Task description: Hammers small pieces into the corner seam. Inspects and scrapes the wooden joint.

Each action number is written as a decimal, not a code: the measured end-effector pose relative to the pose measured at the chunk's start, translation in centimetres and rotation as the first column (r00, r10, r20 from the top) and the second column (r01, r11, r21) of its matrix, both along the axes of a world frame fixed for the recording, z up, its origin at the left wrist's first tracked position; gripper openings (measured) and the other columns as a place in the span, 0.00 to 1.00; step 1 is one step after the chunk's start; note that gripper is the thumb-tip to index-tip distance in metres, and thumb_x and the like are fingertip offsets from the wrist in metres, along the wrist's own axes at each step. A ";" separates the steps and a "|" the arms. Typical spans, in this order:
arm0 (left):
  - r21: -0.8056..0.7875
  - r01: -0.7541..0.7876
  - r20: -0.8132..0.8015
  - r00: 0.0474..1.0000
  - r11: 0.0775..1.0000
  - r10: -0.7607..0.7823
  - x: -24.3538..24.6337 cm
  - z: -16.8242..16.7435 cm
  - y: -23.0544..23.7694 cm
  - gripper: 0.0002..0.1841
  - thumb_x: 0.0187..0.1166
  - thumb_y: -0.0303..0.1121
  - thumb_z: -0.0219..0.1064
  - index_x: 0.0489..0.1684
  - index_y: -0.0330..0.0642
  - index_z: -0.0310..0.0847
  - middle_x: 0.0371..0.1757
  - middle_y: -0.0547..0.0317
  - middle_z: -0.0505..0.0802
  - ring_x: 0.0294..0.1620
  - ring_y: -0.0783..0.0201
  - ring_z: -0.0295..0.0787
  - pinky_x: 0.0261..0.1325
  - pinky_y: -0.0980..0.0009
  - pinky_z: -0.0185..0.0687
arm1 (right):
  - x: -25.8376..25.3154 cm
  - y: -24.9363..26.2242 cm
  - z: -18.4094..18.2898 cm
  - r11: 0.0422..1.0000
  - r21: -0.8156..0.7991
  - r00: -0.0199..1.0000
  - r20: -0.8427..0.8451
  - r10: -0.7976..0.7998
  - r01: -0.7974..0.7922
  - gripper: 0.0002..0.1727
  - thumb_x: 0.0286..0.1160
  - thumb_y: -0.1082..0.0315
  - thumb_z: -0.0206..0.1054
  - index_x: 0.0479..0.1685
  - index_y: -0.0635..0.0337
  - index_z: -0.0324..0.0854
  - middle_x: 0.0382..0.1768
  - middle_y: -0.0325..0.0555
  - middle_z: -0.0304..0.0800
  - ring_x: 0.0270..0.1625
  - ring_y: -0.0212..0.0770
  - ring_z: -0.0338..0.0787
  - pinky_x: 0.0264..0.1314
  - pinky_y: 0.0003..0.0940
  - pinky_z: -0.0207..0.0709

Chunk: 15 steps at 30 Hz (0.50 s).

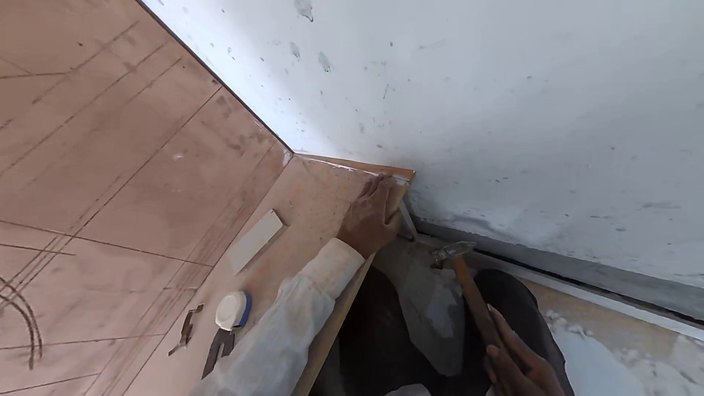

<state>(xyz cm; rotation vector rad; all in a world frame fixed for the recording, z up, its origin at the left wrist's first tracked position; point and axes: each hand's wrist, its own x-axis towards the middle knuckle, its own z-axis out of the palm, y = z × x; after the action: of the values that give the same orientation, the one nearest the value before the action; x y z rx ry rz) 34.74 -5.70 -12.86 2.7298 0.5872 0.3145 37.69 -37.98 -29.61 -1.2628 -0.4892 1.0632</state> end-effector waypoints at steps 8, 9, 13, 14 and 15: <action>0.010 -0.020 0.022 1.000 1.000 0.020 0.1 -0.1 0.0 0.28 0.71 0.27 0.74 0.73 0.27 0.77 0.79 0.35 0.82 0.79 0.42 0.81 0.75 0.51 0.79 | 1.2 4.7 2.5 0.976 0.161 0.883 0.425 -0.200 0.144 0.38 0.89 0.51 0.59 0.94 0.55 0.53 0.24 0.35 0.86 0.19 0.27 0.84 0.19 0.27 0.83; 0.017 -0.018 0.036 0.999 1.000 0.018 0.1 -0.3 0.0 0.28 0.70 0.27 0.74 0.72 0.27 0.78 0.78 0.35 0.83 0.78 0.41 0.82 0.74 0.50 0.80 | 1.4 5.7 2.6 0.967 0.189 0.839 0.486 -0.244 0.172 0.38 0.88 0.52 0.58 0.94 0.56 0.54 0.24 0.36 0.86 0.19 0.27 0.84 0.20 0.26 0.83; 0.016 -0.038 0.015 0.999 0.999 0.038 0.3 -0.1 -0.1 0.27 0.69 0.27 0.75 0.71 0.28 0.79 0.78 0.35 0.82 0.79 0.41 0.81 0.74 0.49 0.79 | 1.4 9.7 3.0 0.927 0.248 0.618 0.692 -0.373 0.282 0.36 0.87 0.55 0.57 0.90 0.66 0.59 0.24 0.41 0.88 0.18 0.27 0.84 0.20 0.27 0.83; 0.008 -0.047 0.004 0.999 0.999 0.047 0.3 0.0 -0.1 0.27 0.70 0.27 0.75 0.71 0.28 0.79 0.78 0.35 0.82 0.79 0.40 0.80 0.74 0.49 0.79 | 1.7 10.2 3.5 0.924 0.239 0.545 0.752 -0.370 0.299 0.35 0.86 0.56 0.57 0.88 0.67 0.62 0.24 0.43 0.89 0.18 0.29 0.85 0.20 0.28 0.83; 0.008 -0.046 0.012 0.999 0.999 0.046 0.3 0.0 -0.1 0.27 0.69 0.26 0.76 0.70 0.28 0.80 0.78 0.34 0.83 0.78 0.40 0.81 0.74 0.50 0.79 | 2.1 10.6 4.2 0.922 0.234 0.456 0.815 -0.359 0.308 0.33 0.85 0.58 0.57 0.86 0.68 0.65 0.24 0.45 0.89 0.17 0.31 0.85 0.20 0.30 0.83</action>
<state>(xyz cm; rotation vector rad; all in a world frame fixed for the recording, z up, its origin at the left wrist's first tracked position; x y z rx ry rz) 35.00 -5.78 -12.88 2.7239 0.6476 0.3451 39.80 -27.39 -25.42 -1.7123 -0.9500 -0.0062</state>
